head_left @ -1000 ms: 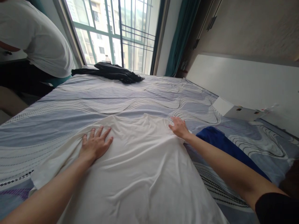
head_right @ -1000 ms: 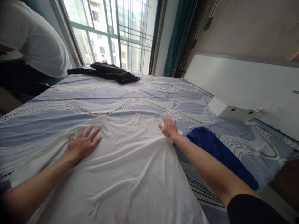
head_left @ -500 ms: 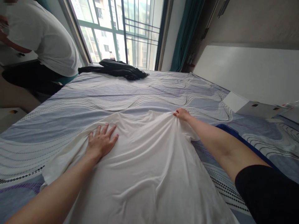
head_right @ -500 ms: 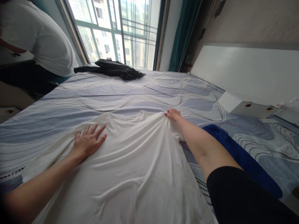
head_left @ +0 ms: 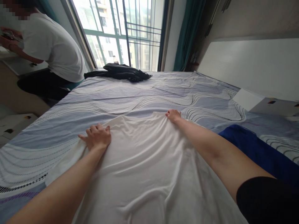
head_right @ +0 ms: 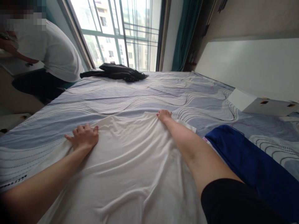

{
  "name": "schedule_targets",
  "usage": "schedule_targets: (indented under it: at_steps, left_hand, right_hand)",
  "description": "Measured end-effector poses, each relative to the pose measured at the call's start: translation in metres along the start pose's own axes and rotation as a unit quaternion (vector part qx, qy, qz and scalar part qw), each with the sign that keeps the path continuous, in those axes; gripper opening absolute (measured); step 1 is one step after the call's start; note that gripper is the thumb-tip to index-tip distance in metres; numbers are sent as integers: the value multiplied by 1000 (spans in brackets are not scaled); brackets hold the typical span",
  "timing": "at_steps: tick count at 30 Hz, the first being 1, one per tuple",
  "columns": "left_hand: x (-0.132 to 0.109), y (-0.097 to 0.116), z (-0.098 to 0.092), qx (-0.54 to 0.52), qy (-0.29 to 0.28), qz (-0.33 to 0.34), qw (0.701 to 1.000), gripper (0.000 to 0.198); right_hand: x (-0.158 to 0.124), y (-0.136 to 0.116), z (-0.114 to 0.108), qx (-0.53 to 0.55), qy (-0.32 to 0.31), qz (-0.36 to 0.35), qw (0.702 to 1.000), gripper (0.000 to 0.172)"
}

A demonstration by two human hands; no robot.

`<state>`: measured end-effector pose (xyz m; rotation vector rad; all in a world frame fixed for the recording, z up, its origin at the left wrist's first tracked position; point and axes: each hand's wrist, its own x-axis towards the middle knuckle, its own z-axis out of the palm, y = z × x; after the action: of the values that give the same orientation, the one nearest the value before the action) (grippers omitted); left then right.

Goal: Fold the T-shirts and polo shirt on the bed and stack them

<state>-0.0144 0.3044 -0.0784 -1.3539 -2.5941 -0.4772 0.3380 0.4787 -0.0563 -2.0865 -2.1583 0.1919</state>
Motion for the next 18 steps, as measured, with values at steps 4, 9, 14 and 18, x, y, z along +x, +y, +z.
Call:
schedule_targets:
  at_steps: [4, 9, 14, 18]
  left_hand:
    - [16, -2, 10, 22, -5, 2, 1000, 51]
    - [14, -2, 11, 29, 5, 11, 1000, 49]
    - [13, 0, 9, 24, 2, 18, 1000, 47]
    - [11, 0, 7, 10, -1, 37, 999, 49]
  right_hand:
    - [6, 3, -5, -25, 29, 6, 999, 33]
    - [-43, -32, -1, -65, 89, 21, 994, 52]
    - [-155, -66, 21, -27, -3, -122, 992, 65]
    - [-192, -66, 31, -12, -56, -83, 995, 67]
